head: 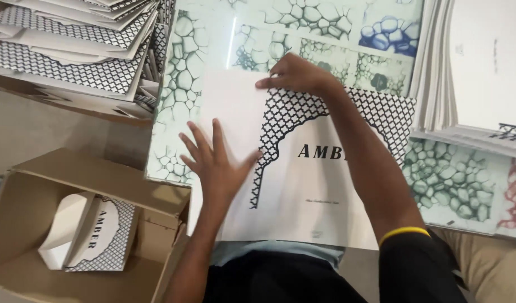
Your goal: The person picks up a printed paper sheet from a stack, opens it into a box shape by hand, and folds the pre-creased flaps inward to form the packaging base and sides.
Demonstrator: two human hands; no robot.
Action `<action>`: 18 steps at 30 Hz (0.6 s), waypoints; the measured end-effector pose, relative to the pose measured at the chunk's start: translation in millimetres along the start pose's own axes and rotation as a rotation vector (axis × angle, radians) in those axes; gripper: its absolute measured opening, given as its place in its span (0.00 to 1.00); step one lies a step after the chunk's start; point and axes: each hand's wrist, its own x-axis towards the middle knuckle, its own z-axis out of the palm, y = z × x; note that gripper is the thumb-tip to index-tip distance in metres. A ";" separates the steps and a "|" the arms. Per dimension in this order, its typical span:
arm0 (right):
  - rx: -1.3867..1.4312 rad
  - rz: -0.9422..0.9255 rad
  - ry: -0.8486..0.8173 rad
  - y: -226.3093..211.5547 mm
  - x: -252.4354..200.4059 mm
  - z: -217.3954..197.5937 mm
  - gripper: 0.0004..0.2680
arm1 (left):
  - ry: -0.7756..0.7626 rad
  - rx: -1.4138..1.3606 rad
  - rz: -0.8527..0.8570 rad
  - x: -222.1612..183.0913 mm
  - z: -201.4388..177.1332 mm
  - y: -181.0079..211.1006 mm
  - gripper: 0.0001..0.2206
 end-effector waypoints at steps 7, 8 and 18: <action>0.225 -0.021 0.349 -101.5 -72.6 -40.3 0.23 | -0.103 -0.225 -0.015 -5.8 -51.1 59.7 0.65; 0.237 -0.045 0.410 -115.7 -79.8 -42.0 0.22 | -0.155 -0.375 -0.039 -1.8 -59.8 66.2 0.66; 0.285 -0.374 0.576 -136.3 -115.8 -72.8 0.15 | -0.195 -0.416 0.159 11.4 -110.6 53.5 0.57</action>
